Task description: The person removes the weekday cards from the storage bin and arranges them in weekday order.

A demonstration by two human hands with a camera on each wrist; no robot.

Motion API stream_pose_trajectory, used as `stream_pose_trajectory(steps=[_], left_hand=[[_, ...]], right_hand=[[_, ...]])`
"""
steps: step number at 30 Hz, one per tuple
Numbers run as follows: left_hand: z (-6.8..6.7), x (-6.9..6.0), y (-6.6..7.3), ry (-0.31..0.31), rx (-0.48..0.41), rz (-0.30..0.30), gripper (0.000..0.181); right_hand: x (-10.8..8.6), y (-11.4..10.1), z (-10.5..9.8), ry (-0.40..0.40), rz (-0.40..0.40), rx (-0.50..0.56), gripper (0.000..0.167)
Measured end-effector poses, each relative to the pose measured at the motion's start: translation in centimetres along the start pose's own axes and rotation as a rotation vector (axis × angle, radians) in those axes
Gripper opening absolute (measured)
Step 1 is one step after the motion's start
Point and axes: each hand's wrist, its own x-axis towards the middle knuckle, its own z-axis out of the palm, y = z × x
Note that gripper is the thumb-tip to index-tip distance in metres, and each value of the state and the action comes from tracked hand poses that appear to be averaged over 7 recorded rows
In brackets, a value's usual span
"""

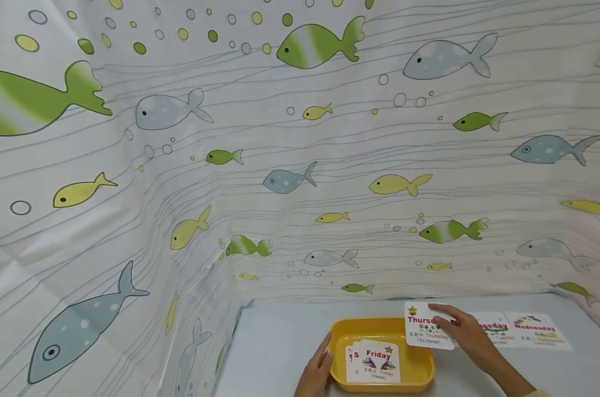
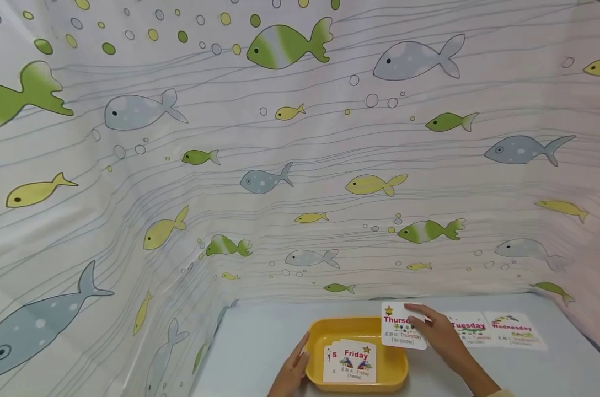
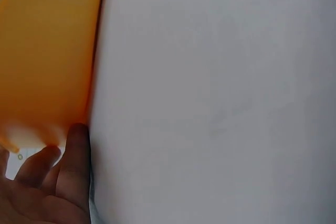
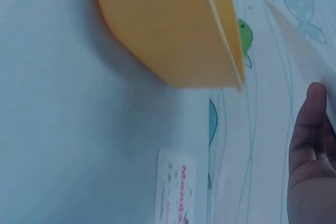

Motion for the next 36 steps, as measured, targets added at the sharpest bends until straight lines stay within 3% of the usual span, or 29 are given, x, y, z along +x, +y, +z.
stream_pose_trajectory(steps=[7, 14, 20, 24, 31, 36], left_hand=[[-0.3, 0.4, 0.1, -0.033, -0.023, 0.015, 0.050], [-0.1, 0.3, -0.4, -0.055, -0.054, 0.000, 0.051], [-0.4, 0.2, -0.5, -0.085, -0.069, 0.013, 0.052], [-0.5, 0.2, -0.3, -0.085, -0.056, 0.008, 0.052], [-0.4, 0.0, 0.1, -0.076, -0.045, -0.006, 0.052], [-0.3, 0.0, 0.0, -0.073, -0.026, -0.007, 0.052]], right_hand=[[-1.2, 1.4, -2.9, 0.008, 0.064, -0.057, 0.081], [-2.3, 4.3, -4.1, -0.019, 0.121, -0.119, 0.082], [-3.3, 7.0, -4.2, -0.030, 0.204, -0.155, 0.088], [-3.7, 8.3, -4.1, -0.064, 0.240, -0.170, 0.083], [-4.0, 10.0, -3.0, -0.108, 0.307, -0.074, 0.068], [-4.1, 10.7, -2.4, -0.131, 0.313, -0.175, 0.070]])
